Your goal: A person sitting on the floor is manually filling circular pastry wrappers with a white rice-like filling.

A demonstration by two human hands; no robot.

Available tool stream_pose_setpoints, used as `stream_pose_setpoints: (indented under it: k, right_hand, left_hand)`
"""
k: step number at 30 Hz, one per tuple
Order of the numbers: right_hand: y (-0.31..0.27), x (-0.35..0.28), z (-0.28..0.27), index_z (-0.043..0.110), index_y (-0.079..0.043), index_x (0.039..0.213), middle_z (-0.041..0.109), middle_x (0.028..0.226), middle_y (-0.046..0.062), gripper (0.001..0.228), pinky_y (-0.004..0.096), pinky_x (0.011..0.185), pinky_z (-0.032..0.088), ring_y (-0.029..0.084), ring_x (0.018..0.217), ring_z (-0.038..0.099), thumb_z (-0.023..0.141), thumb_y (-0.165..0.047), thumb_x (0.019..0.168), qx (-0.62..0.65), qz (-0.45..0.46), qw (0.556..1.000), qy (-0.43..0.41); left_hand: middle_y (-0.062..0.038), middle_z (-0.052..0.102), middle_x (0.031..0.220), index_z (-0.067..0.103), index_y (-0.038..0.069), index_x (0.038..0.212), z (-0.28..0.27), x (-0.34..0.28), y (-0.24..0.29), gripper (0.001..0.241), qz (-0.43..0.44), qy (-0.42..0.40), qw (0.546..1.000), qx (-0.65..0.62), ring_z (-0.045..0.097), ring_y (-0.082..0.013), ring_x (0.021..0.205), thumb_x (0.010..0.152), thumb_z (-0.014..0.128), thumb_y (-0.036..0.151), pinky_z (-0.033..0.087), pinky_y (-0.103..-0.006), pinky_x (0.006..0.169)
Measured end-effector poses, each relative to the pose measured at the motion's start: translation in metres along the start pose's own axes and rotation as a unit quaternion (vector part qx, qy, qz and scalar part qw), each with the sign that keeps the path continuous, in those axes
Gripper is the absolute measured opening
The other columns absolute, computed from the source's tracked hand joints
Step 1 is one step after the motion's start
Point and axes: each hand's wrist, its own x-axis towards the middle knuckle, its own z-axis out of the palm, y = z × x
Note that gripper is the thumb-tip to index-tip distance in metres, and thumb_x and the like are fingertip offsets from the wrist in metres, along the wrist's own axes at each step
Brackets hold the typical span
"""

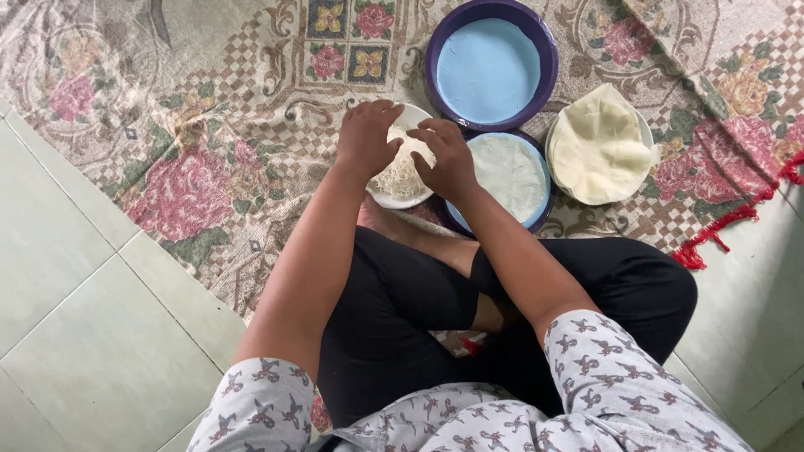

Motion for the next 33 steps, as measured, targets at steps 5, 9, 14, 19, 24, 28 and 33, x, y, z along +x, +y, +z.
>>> stream_pose_setpoints:
  k: [5, 9, 14, 19, 24, 28, 33]
  right_hand:
    - [0.011, -0.017, 0.006, 0.073, -0.014, 0.121, 0.067, 0.11, 0.011, 0.045, 0.048, 0.099, 0.053, 0.036, 0.11, 0.065, 0.083, -0.006, 0.078, -0.034, 0.009, 0.998, -0.056]
    - [0.027, -0.018, 0.01, 0.072, -0.027, 0.129, 0.064, 0.126, 0.002, 0.044, 0.046, 0.111, 0.043, 0.028, 0.124, 0.06, 0.078, -0.025, 0.085, -0.072, 0.03, 0.996, -0.042]
    - [0.015, 0.012, -0.066, 0.041, -0.026, 0.16, 0.032, 0.163, 0.01, 0.071, 0.059, 0.124, 0.016, 0.034, 0.154, 0.026, 0.071, -0.037, 0.096, -0.144, 0.078, 0.974, -0.157]
    - [0.012, 0.002, -0.161, 0.014, -0.017, 0.169, 0.0, 0.174, 0.011, 0.08, 0.058, 0.128, 0.006, 0.029, 0.161, -0.002, 0.055, -0.044, 0.106, -0.218, 0.077, 0.92, -0.315]
    - [0.064, -0.09, -0.177, 0.005, -0.022, 0.17, 0.003, 0.175, 0.013, 0.094, 0.062, 0.128, 0.008, 0.035, 0.161, 0.005, 0.042, -0.071, 0.098, -0.263, 0.197, 0.831, -0.448]
    - [0.095, -0.088, -0.159, 0.007, -0.022, 0.169, 0.003, 0.175, 0.01, 0.088, 0.063, 0.128, 0.007, 0.03, 0.161, 0.003, 0.031, -0.072, 0.102, -0.254, 0.275, 0.793, -0.48]
    - [0.085, -0.073, -0.138, 0.006, -0.015, 0.169, 0.001, 0.176, 0.014, 0.081, 0.066, 0.125, 0.013, 0.033, 0.162, 0.008, 0.042, -0.046, 0.104, -0.267, 0.173, 0.797, -0.514]
  left_hand:
    - [-0.009, 0.059, 0.145, 0.054, 0.023, 0.15, 0.032, 0.008, -0.014, 0.067, 0.013, -0.041, 0.998, 0.043, 0.058, -0.0368, 0.13, 0.09, 0.074, 0.044, 0.044, -0.0538, 0.108]
    - [-0.008, 0.039, 0.162, 0.037, 0.023, 0.162, 0.024, 0.005, -0.008, 0.083, -0.009, -0.036, 0.999, 0.02, 0.043, -0.0354, 0.145, 0.091, 0.074, 0.046, 0.035, -0.0538, 0.118]
    - [-0.017, 0.016, 0.171, 0.017, 0.012, 0.167, 0.005, -0.015, 0.014, 0.096, 0.003, 0.011, 1.0, 0.027, 0.018, -0.0403, 0.156, 0.096, 0.071, 0.047, 0.019, -0.0588, 0.125]
    - [-0.02, 0.004, 0.173, 0.009, 0.004, 0.167, -0.004, -0.031, 0.064, 0.102, 0.087, 0.136, 0.983, 0.086, 0.003, -0.0388, 0.159, 0.102, 0.068, 0.055, 0.01, -0.0574, 0.128]
    - [-0.02, 0.038, 0.162, 0.028, 0.009, 0.164, 0.048, -0.013, 0.131, 0.096, 0.125, 0.069, 0.99, -0.014, 0.041, -0.0422, 0.147, 0.094, 0.066, 0.061, 0.043, -0.0622, 0.111]
    - [-0.022, 0.027, 0.168, 0.023, 0.007, 0.166, 0.075, -0.024, 0.165, 0.091, 0.109, 0.047, 0.993, 0.015, 0.028, -0.0453, 0.154, 0.099, 0.058, 0.058, 0.029, -0.0661, 0.12]
    - [-0.015, 0.011, 0.174, 0.016, 0.007, 0.167, 0.096, -0.014, 0.15, 0.085, 0.102, -0.06, 0.988, 0.103, 0.01, -0.033, 0.161, 0.104, 0.034, 0.062, 0.008, -0.0545, 0.131]
